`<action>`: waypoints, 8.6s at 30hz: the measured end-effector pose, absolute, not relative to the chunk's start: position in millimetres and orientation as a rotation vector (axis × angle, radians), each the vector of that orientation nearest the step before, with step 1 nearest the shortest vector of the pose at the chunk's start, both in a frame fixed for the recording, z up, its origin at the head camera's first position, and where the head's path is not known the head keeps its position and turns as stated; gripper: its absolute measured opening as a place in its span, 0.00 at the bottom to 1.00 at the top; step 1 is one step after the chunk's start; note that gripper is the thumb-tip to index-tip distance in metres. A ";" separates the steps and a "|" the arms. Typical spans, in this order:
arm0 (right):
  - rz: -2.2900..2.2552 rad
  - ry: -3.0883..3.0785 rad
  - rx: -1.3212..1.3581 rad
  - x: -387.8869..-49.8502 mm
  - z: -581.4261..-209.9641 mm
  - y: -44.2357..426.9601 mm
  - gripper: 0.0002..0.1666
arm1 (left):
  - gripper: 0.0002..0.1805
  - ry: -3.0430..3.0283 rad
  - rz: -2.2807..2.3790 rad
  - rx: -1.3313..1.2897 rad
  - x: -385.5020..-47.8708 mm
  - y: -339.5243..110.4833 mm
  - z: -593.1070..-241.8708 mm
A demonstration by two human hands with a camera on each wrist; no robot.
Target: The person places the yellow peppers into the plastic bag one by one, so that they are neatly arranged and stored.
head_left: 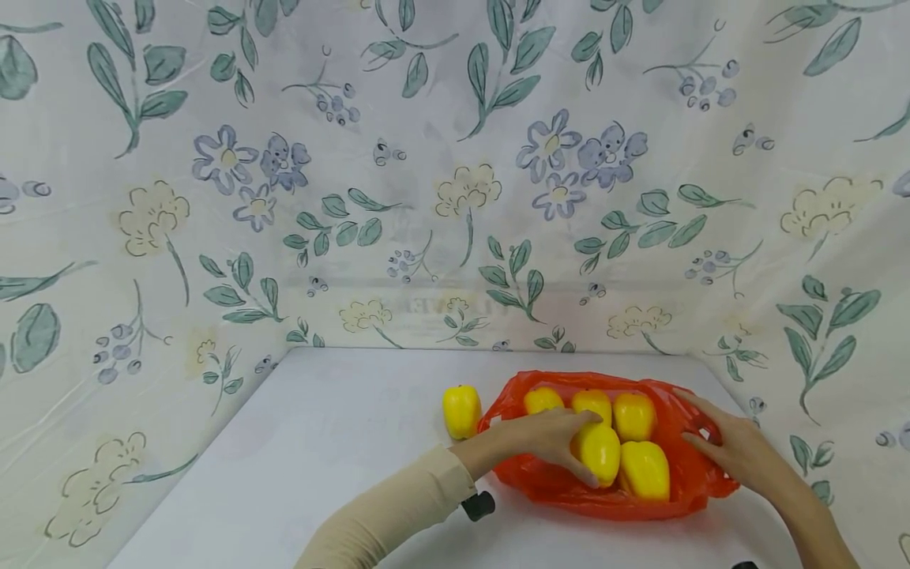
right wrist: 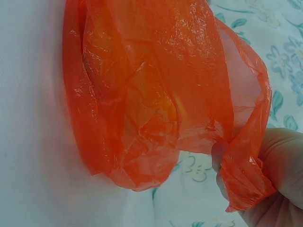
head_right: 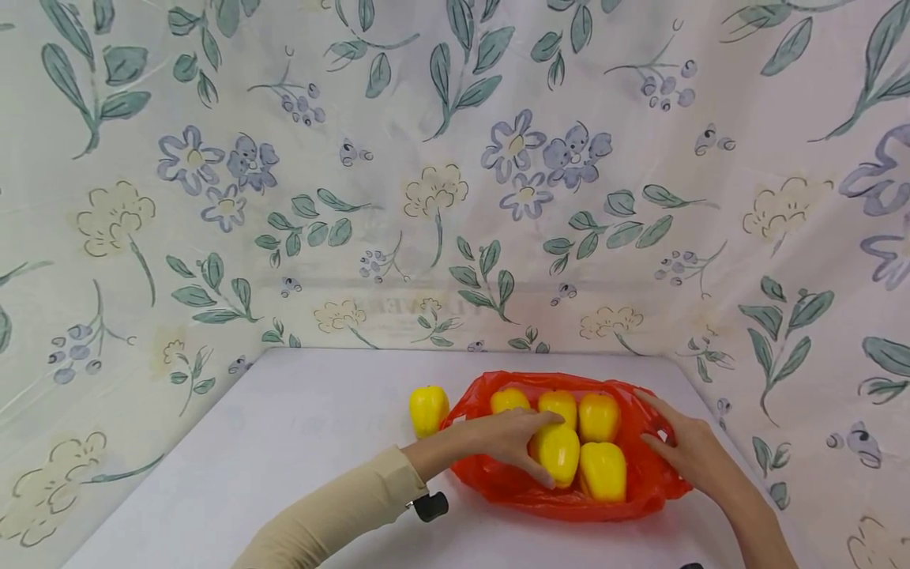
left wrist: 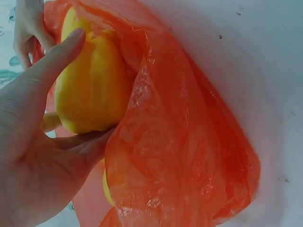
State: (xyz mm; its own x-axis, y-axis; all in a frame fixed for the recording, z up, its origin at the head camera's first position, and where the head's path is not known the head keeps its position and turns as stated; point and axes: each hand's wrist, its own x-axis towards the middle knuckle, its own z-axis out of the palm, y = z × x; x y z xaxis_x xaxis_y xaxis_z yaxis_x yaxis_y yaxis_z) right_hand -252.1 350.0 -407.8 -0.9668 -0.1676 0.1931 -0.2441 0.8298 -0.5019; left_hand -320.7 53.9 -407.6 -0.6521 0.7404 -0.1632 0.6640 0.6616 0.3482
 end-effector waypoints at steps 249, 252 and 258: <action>0.873 -2.906 0.290 -251.9 -409.8 351.1 0.43 | 0.45 2.543 0.621 1.175 -322.9 -39.0 -404.4; 0.881 -2.917 0.282 -252.0 -409.1 351.4 0.43 | 0.46 2.557 0.599 1.147 -322.2 -37.6 -406.4; 0.891 -2.918 0.283 -252.8 -407.6 351.8 0.43 | 0.47 2.587 0.575 1.125 -323.6 -35.2 -408.5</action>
State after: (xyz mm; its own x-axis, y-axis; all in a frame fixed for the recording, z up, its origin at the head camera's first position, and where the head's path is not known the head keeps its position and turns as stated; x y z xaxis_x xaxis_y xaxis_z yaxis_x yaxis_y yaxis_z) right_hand -252.8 351.8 -407.6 -0.9800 -0.1535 0.1271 -0.1983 0.8142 -0.5457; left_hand -323.6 -35.2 -408.5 -0.6654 0.7422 -0.0803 0.6384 0.6214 0.4541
